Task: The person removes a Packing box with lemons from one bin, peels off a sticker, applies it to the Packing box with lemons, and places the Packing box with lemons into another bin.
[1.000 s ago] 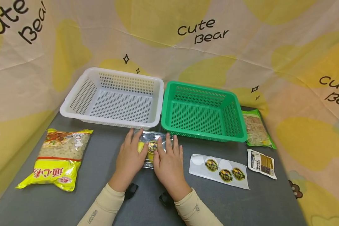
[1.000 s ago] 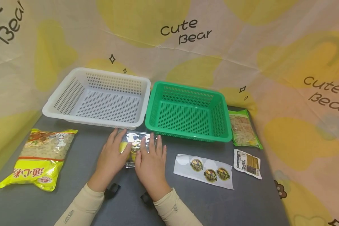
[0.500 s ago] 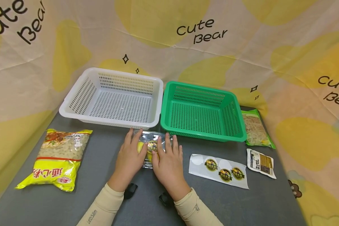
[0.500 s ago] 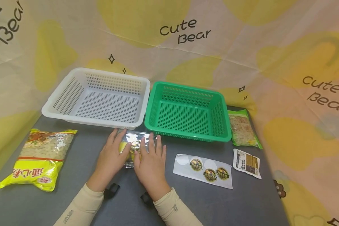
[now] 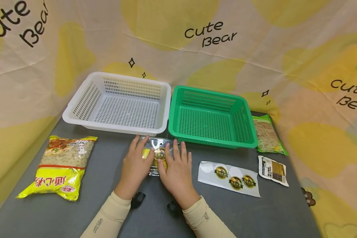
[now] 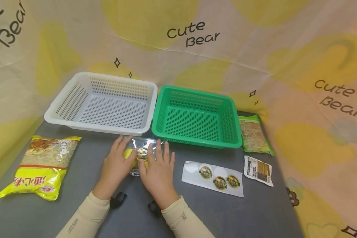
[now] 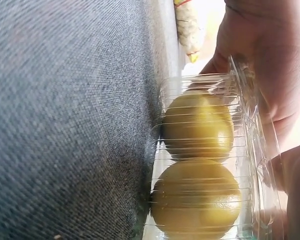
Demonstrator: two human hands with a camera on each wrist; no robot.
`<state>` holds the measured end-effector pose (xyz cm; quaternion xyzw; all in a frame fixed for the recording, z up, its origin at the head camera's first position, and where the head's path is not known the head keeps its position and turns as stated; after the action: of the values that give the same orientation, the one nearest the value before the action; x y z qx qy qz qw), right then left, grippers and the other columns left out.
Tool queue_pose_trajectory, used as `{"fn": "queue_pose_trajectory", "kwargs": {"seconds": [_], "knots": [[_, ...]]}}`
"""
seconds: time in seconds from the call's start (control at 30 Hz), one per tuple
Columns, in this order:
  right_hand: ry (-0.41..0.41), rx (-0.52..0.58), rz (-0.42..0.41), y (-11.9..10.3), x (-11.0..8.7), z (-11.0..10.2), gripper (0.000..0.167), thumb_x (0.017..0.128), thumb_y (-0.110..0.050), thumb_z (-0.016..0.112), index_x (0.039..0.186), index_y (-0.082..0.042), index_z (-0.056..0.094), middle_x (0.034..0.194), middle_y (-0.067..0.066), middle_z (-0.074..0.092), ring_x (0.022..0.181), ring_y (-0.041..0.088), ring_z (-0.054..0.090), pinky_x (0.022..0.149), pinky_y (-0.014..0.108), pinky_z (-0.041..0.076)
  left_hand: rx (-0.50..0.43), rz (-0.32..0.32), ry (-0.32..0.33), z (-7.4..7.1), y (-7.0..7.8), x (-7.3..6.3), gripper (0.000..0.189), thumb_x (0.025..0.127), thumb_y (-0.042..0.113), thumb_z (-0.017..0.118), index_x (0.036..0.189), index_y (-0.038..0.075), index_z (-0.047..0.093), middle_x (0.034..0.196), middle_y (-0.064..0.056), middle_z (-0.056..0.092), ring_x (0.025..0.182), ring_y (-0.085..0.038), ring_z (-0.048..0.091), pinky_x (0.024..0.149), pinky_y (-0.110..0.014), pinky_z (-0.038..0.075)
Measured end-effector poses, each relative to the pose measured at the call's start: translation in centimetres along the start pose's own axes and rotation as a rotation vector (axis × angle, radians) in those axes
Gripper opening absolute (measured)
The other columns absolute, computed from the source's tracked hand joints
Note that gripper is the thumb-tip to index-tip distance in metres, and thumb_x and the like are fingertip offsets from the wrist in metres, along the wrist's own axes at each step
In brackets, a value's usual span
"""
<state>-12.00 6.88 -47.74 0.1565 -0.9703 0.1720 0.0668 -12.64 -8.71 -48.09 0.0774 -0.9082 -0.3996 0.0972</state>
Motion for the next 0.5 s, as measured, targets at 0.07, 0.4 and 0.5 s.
{"fn": "queue_pose_trajectory", "kwargs": {"seconds": [0.07,0.4,0.5], "knots": [[0.0,-0.003,0.002,0.02,0.03,0.02,0.062,0.109,-0.048,0.051,0.158,-0.011,0.051,0.17,0.016,0.032,0.159,0.042,0.018,0.119,0.071,0.023,0.0,-0.001,-0.005,-0.03,0.08,0.02,0.057,0.103,0.028,0.067,0.156,0.013,0.054,0.168,-0.022,0.032,0.142,-0.05,0.048,0.102,-0.081,0.037],[-0.006,0.024,0.006,0.27,0.0,0.04,0.069,0.108,-0.053,0.051,0.16,-0.007,0.047,0.171,0.015,0.03,0.16,0.04,0.017,0.12,0.069,0.024,0.009,0.019,-0.03,-0.1,-0.2,-0.04,0.056,0.106,0.028,0.06,0.16,0.013,0.05,0.169,-0.022,0.03,0.14,-0.052,0.047,0.102,-0.082,0.035],[0.002,0.046,-0.01,0.38,-0.04,-0.13,0.073,0.107,-0.053,0.054,0.159,-0.003,0.047,0.171,0.016,0.031,0.159,0.041,0.018,0.119,0.069,0.026,0.003,0.027,-0.036,-0.19,-0.29,-0.12,0.055,0.108,0.027,0.058,0.16,0.013,0.049,0.17,-0.022,0.029,0.14,-0.053,0.047,0.101,-0.083,0.035]]}}
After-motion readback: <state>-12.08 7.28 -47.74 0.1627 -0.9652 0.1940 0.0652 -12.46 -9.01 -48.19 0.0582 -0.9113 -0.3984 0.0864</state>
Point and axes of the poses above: each hand's wrist, its own x-axis towards the middle knuckle, its own z-axis out of the palm, y = z × x, the point moved 2 cm from there along x, towards the middle knuckle
